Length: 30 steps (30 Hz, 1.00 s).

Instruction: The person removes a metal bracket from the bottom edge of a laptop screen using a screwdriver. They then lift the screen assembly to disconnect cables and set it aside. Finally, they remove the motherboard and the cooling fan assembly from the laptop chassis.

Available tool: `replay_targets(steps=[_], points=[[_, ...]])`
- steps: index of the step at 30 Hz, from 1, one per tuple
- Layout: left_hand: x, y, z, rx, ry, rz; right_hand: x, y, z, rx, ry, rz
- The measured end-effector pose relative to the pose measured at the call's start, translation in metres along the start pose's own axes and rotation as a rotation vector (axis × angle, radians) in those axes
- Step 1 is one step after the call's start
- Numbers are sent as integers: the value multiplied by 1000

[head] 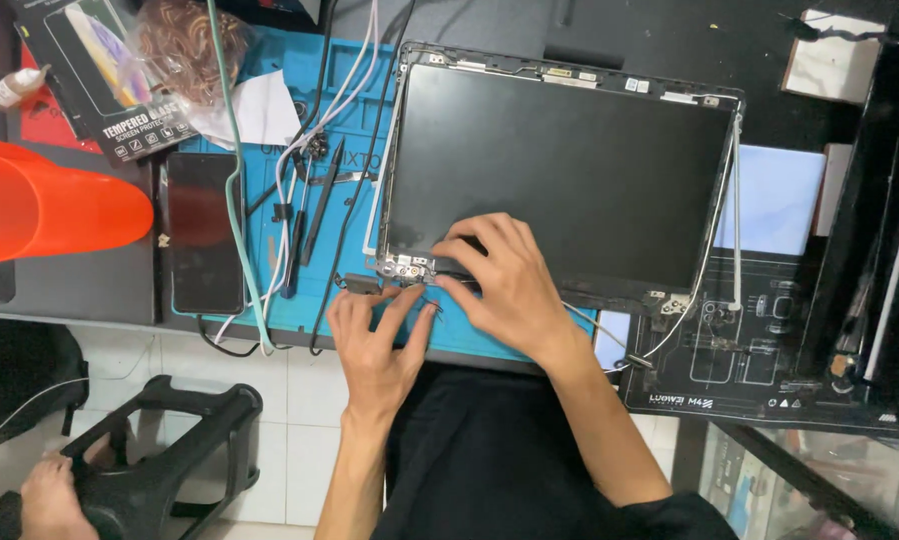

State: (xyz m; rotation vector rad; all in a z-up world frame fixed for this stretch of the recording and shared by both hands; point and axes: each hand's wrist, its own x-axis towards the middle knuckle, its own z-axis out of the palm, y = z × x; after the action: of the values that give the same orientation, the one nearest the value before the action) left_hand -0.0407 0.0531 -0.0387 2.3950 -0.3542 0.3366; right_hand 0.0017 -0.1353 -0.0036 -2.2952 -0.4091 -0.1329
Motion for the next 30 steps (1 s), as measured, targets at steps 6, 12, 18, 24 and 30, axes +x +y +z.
replay_targets(steps=[6, 12, 18, 24, 30], points=[[2, -1, 5, -40, 63, 57, -14, 5, 22, -21, 109, -27], [4, 0, 8, -163, 160, 37, -17, 6, 31, 6, 170, 8], [3, 0, 11, -176, 219, -31, -16, 6, 34, -9, 174, 47], [-4, -1, 15, -229, 243, -159, -15, 3, 33, -10, 170, 88], [0, 3, 13, -372, 226, -361, -12, 1, 28, -3, 167, 60]])
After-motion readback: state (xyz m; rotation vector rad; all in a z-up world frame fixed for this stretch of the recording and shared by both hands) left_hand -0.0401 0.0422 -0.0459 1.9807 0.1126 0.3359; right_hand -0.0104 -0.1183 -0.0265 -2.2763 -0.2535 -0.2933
